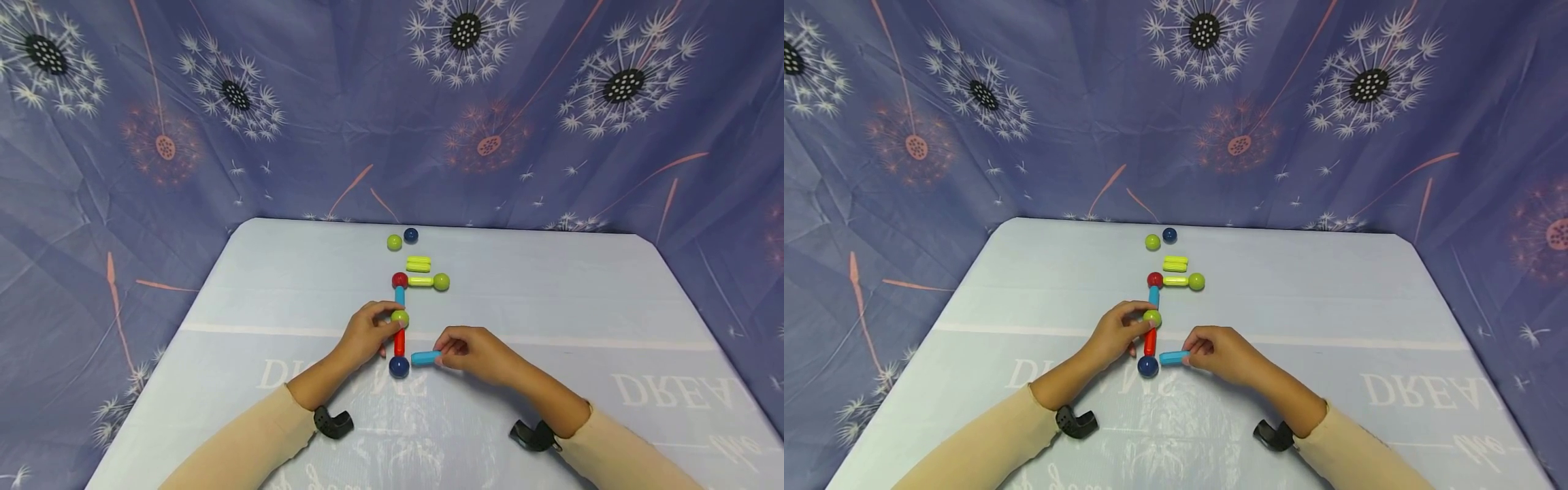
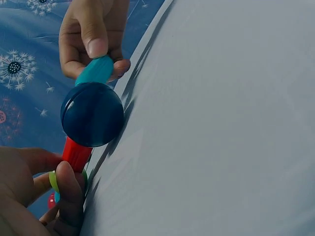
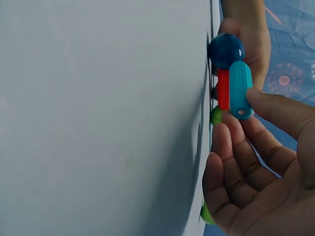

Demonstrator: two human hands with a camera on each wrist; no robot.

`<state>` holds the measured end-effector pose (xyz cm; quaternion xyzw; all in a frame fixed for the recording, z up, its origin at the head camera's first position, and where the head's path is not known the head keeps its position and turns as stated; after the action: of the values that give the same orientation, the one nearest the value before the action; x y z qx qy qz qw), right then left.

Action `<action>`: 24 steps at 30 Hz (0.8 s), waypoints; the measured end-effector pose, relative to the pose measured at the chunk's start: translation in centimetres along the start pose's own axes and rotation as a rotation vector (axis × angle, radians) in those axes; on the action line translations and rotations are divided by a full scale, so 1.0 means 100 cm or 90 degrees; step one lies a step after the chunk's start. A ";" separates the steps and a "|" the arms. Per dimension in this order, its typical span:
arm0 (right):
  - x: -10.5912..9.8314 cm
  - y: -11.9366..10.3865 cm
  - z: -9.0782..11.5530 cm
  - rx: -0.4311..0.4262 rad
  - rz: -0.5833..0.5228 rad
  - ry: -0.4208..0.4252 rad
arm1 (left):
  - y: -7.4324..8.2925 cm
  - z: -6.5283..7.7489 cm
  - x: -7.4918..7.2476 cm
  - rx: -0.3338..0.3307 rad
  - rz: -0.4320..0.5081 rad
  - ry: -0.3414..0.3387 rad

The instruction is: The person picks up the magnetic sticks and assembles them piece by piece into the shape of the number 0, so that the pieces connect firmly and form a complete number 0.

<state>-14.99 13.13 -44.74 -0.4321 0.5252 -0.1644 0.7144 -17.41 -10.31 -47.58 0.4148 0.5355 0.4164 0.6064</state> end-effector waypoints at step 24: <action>0.011 0.003 0.006 0.003 -0.025 -0.031 | 0.000 0.001 0.001 0.001 -0.006 -0.003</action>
<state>-14.08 12.80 -45.66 -0.4444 0.4986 -0.1693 0.7248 -17.35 -10.20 -47.58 0.4137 0.5362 0.4119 0.6097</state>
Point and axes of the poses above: each hand's wrist, its own z-axis away from the middle knuckle, its own x-axis out of the palm, y = z × x, the point moved 3 cm from there along -z, towards the middle knuckle, and after that the axes turned 8 degrees about y, right-handed, at the moved point
